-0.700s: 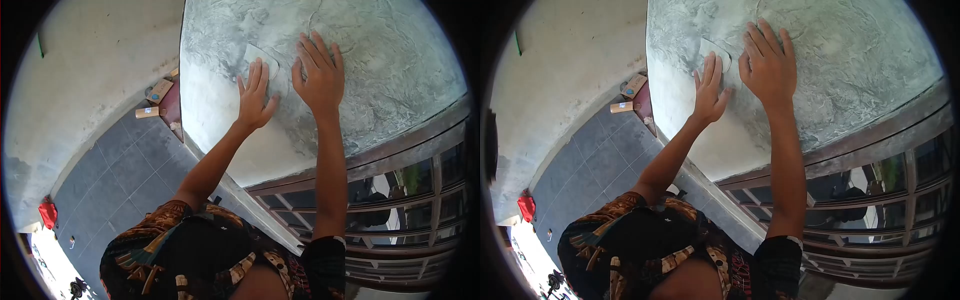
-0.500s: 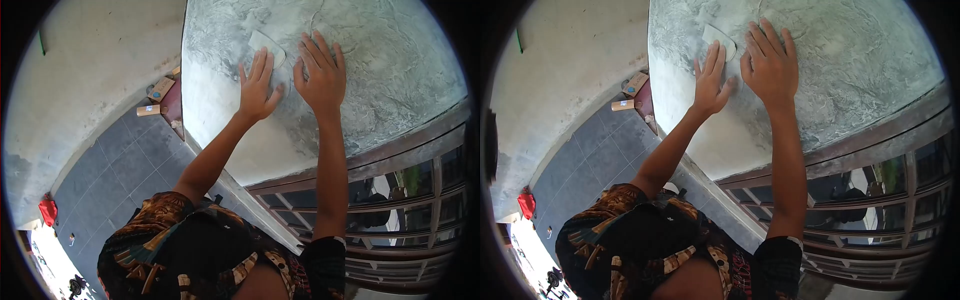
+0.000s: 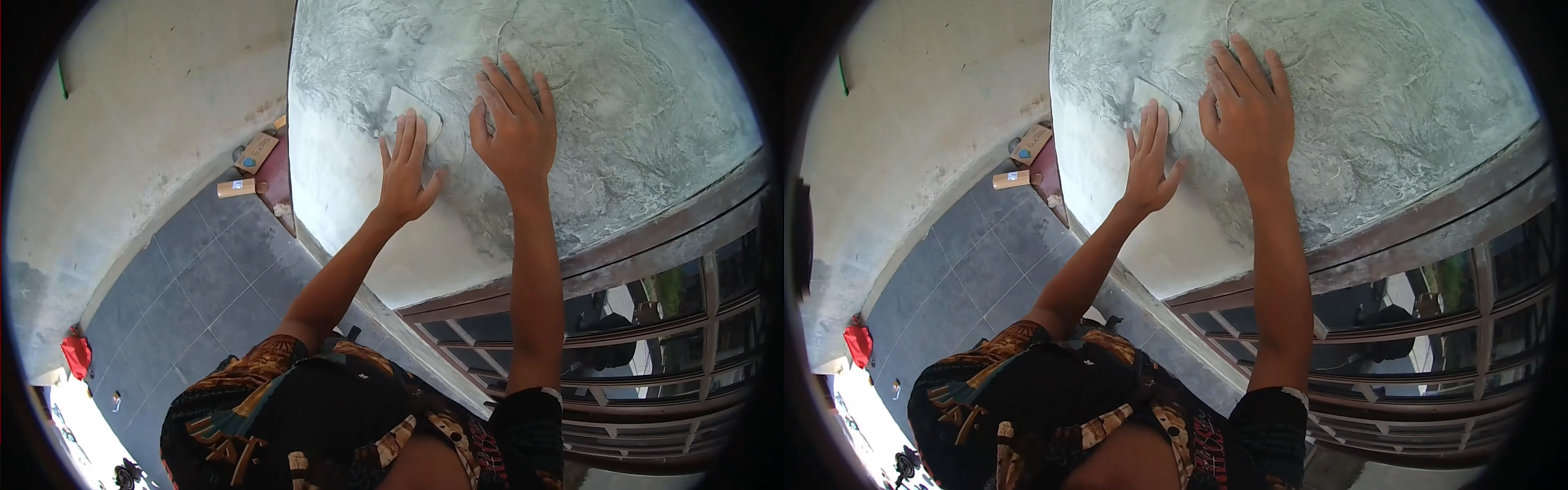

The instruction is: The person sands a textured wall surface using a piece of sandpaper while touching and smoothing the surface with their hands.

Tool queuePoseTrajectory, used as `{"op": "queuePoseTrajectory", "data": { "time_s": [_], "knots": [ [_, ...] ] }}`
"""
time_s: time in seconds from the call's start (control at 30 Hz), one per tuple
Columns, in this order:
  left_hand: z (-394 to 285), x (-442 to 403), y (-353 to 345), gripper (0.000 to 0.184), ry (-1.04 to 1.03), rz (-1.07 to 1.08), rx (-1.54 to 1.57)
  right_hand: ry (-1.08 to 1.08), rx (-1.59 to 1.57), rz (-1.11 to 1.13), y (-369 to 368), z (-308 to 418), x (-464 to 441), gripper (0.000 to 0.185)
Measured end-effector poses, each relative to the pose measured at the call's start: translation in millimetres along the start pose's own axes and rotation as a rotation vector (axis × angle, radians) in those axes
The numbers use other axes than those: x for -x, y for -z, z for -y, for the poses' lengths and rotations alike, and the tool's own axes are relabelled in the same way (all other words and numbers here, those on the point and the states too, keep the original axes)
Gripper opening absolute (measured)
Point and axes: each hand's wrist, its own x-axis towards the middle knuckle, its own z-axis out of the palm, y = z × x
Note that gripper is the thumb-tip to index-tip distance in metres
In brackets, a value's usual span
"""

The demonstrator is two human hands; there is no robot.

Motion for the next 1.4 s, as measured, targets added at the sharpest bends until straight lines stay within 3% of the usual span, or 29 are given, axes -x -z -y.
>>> {"op": "queuePoseTrajectory", "data": {
  "time_s": [0.13, 0.27, 0.43, 0.6, 0.7, 0.77, 0.93, 1.03, 1.1, 1.2, 1.27, 1.4],
  "knots": [
    [-10.3, -53.6, 15.1, 0.084, -0.098, -0.134, 0.017, -0.001, -0.003, -0.009, 1.1, -0.3, -1.9, 0.022],
    [1.8, 20.0, -8.1, 0.083, 0.005, 0.015, -0.005, -0.004, -0.006, -0.012, 0.3, -1.4, -0.5, 0.022],
    [-21.8, -83.3, 17.2, 0.082, -0.116, -0.211, 0.073, -0.018, -0.008, -0.015, -0.9, 0.7, -3.2, 0.022],
    [-13.7, 2.1, -1.1, 0.082, 0.019, -0.034, 0.080, -0.011, -0.001, -0.018, -0.2, -2.2, -3.3, 0.023],
    [-8.4, -38.1, 0.3, 0.082, -0.005, -0.123, 0.096, -0.017, -0.006, -0.005, -0.5, -0.1, -0.3, 0.023],
    [-18.5, -83.8, 27.5, 0.080, -0.158, -0.134, 0.043, -0.008, 0.006, -0.026, -1.4, -1.0, -1.5, 0.024],
    [3.6, 8.4, -3.8, 0.080, -0.017, 0.012, 0.049, -0.017, 0.011, -0.024, -0.6, 0.4, -1.1, 0.023],
    [-2.9, -26.4, 7.5, 0.080, -0.018, -0.014, 0.058, -0.024, 0.015, -0.021, -0.9, -0.1, -1.5, 0.022],
    [-6.1, -78.0, 21.9, 0.080, -0.129, -0.169, 0.068, -0.019, 0.013, -0.025, -1.7, 1.6, -1.1, 0.022],
    [-0.2, -50.3, 17.8, 0.080, -0.150, -0.111, 0.042, -0.015, 0.020, -0.030, -0.1, 0.3, -1.0, 0.022],
    [6.0, 3.9, -0.7, 0.079, -0.051, -0.011, 0.026, -0.025, -0.003, -0.026, -1.1, 0.7, -1.0, 0.023],
    [-3.8, -50.5, 15.5, 0.080, -0.076, -0.090, 0.043, -0.030, -0.008, -0.009, 1.3, 2.2, -0.9, 0.023]
  ]
}}
